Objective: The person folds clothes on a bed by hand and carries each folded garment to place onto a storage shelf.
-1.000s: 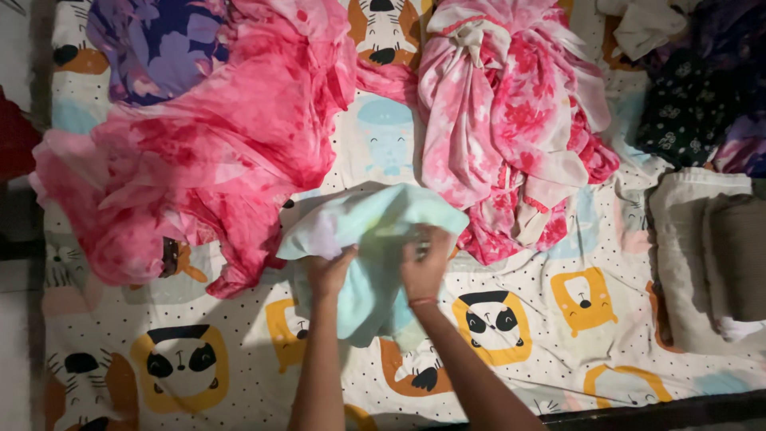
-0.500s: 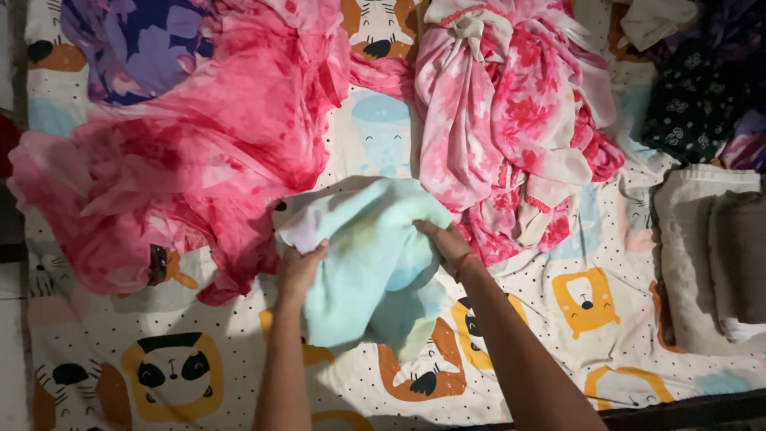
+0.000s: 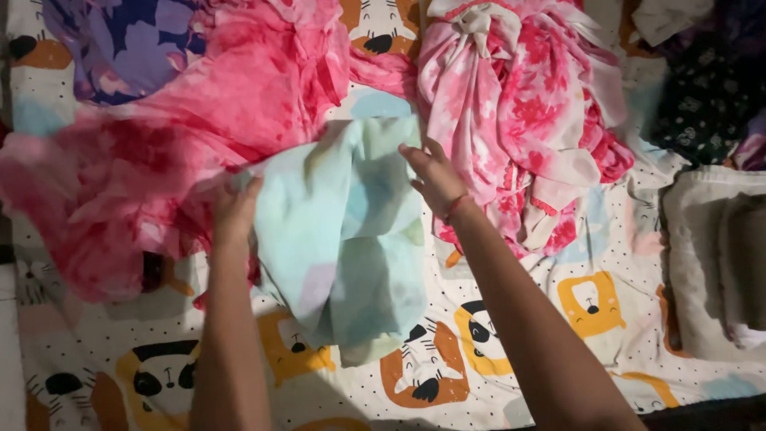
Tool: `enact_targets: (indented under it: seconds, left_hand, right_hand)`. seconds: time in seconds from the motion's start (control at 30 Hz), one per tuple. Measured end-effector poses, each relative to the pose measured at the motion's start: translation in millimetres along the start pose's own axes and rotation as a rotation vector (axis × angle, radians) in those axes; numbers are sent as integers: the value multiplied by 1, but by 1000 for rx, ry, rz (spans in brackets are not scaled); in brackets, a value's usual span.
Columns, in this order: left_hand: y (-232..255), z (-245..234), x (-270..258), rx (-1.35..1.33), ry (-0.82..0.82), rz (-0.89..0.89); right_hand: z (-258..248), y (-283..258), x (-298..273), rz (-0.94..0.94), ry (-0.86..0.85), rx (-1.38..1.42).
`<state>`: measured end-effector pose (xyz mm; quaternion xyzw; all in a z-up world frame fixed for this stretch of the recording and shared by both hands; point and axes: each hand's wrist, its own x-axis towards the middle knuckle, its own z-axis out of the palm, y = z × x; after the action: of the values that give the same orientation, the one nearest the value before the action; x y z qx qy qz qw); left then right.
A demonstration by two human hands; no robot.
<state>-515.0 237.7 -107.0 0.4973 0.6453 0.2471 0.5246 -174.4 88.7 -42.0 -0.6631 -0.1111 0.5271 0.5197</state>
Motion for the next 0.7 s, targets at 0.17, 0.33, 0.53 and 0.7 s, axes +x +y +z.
enact_targets:
  seconds: [0.17,0.33,0.53,0.7]
  left_hand:
    - [-12,40,-77,486,279,397]
    - [-10,72,-152,691,124,-21]
    - [-98,63,-131,601,233,-19]
    - [-128,57,-107,710,8,-232]
  right_hand:
    - [-13,105,13,-362,243,-425]
    - [-4,206,-49,-232,252,-706]
    - [35,214,-117,-13,56,-934]
    - [40,207,-111,101,35,-871]
